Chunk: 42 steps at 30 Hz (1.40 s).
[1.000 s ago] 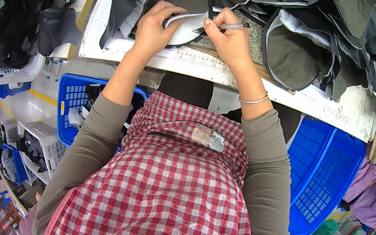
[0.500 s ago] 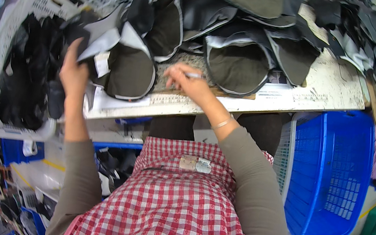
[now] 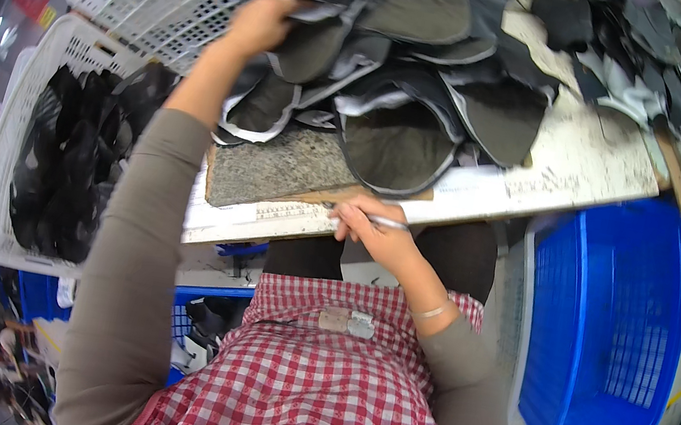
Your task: The person assembles shoe components by hand, using a hammer to press parts together and a pen to mark pieces. They handle black shoe uppers and white insoles, repeatedly tapping and aligning parts on a workbench.
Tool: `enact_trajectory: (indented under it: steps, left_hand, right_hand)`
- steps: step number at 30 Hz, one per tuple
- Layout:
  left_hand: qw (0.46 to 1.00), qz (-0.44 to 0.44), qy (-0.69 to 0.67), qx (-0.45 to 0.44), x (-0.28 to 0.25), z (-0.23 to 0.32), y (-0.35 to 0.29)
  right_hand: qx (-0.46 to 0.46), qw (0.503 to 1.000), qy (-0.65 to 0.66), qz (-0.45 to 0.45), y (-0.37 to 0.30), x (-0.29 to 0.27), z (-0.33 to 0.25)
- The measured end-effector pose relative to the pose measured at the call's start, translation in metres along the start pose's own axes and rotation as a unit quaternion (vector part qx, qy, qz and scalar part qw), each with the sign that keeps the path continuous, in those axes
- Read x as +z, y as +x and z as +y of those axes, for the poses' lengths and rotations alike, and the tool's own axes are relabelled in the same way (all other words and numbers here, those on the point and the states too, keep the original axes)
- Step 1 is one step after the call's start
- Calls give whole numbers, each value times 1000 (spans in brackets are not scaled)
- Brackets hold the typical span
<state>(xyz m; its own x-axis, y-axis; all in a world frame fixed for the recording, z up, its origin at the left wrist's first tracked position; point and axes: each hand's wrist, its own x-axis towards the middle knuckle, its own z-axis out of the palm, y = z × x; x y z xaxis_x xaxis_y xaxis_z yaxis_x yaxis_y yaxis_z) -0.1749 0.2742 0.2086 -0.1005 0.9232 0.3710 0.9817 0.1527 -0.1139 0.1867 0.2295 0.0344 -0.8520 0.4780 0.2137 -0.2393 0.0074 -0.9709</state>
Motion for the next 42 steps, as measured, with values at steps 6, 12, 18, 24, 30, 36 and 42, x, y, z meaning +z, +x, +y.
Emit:
enact_trajectory:
  steps: [6,12,18,24,30,36,42]
  left_hand:
    - [969,72,-220,84,-7,12,-76]
    - [967,131,-152,-154,-2,-69,-268]
    - [886,-41,375,-268,-30,-193,-469]
    - [922,-200,224,-246,-105,-209,-470]
    - [889,39,-327,-320,-192,-105,-387]
    - [805,-17,-542,-242,-169,-73,-302]
    - [939,302,48,-158,-86,-31,-224]
  right_hand:
    - [10,999,-2,43,-8,0,4]
    - [-11,1000,-16,8,6,32,20]
    - [32,999,-23,-29,5,56,23]
    - [51,995,-23,-87,15,86,14]
    - [-91,975,-163,-119,70,95,-28]
    - [-171,967,-136,-129,104,123,-36]
    - [-61,972,-182,134,130,132,21]
